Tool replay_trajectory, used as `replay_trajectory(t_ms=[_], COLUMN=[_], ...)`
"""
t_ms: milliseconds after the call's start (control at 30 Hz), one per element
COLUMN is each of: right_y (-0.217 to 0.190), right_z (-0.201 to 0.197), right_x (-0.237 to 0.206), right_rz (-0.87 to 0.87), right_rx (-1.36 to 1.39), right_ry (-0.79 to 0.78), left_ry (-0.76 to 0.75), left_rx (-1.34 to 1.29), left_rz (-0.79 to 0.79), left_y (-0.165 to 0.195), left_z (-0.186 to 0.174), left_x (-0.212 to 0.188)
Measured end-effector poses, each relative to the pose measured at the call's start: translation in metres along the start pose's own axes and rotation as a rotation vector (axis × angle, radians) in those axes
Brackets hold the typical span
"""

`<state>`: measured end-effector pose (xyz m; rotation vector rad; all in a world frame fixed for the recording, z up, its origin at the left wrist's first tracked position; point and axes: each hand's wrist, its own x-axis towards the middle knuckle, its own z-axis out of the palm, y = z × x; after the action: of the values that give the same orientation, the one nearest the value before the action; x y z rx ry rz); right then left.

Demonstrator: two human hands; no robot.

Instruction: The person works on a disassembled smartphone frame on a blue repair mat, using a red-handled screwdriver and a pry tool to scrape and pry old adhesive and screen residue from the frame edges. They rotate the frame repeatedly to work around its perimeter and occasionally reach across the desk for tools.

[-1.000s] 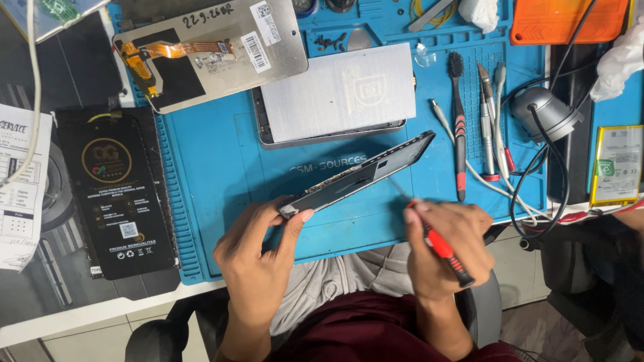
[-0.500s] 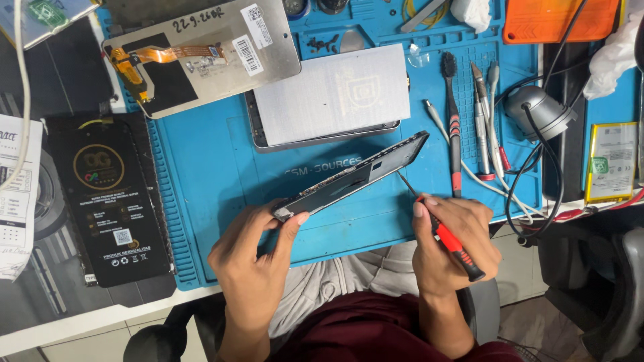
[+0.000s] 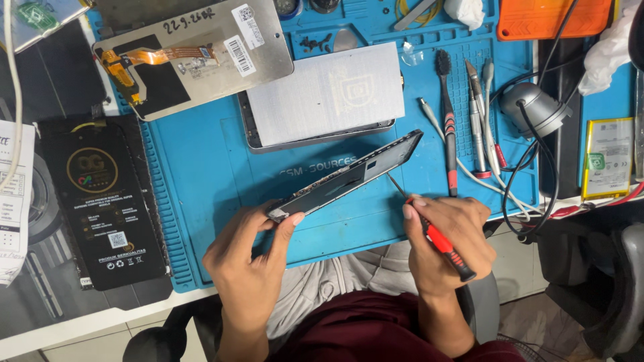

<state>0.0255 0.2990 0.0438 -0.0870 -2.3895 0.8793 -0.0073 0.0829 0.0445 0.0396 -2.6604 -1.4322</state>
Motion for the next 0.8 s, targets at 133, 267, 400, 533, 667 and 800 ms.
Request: replay_trajectory(t_ms=[133, 267, 400, 533, 667, 800], right_y=[0.0027, 0.0017, -0.0007, -0.0004, -0.0014, 0.0011], right_z=[0.0014, 0.0000, -0.0019, -0.0028, -0.0035, -0.0025], right_x=[0.0032, 0.0031, 0.0031, 0.0060, 0.0048, 0.0050], right_rz=[0.043, -0.008, -0.037, 0.030, -0.061, -0.027], right_rx=[0.047, -0.005, 0.020, 0.029, 0.018, 0.040], right_ry=[0.049, 0.001, -0.029, -0.007, -0.059, -0.045], left_ry=[0.006, 0.018, 0.008, 0.014, 0.014, 0.014], left_rx=[0.011, -0.018, 0.007, -0.010, -0.004, -0.004], left_rz=[0.011, 0.038, 0.011, 0.038, 0.013, 0.021], left_y=[-0.0006, 0.0004, 0.0008, 0.0013, 0.0021, 0.0018], left_z=[0.0005, -0.0002, 0.0006, -0.0003, -0.0006, 0.0001], left_x=[0.0002, -0.0003, 0.0003, 0.0010, 0.0013, 0.0012])
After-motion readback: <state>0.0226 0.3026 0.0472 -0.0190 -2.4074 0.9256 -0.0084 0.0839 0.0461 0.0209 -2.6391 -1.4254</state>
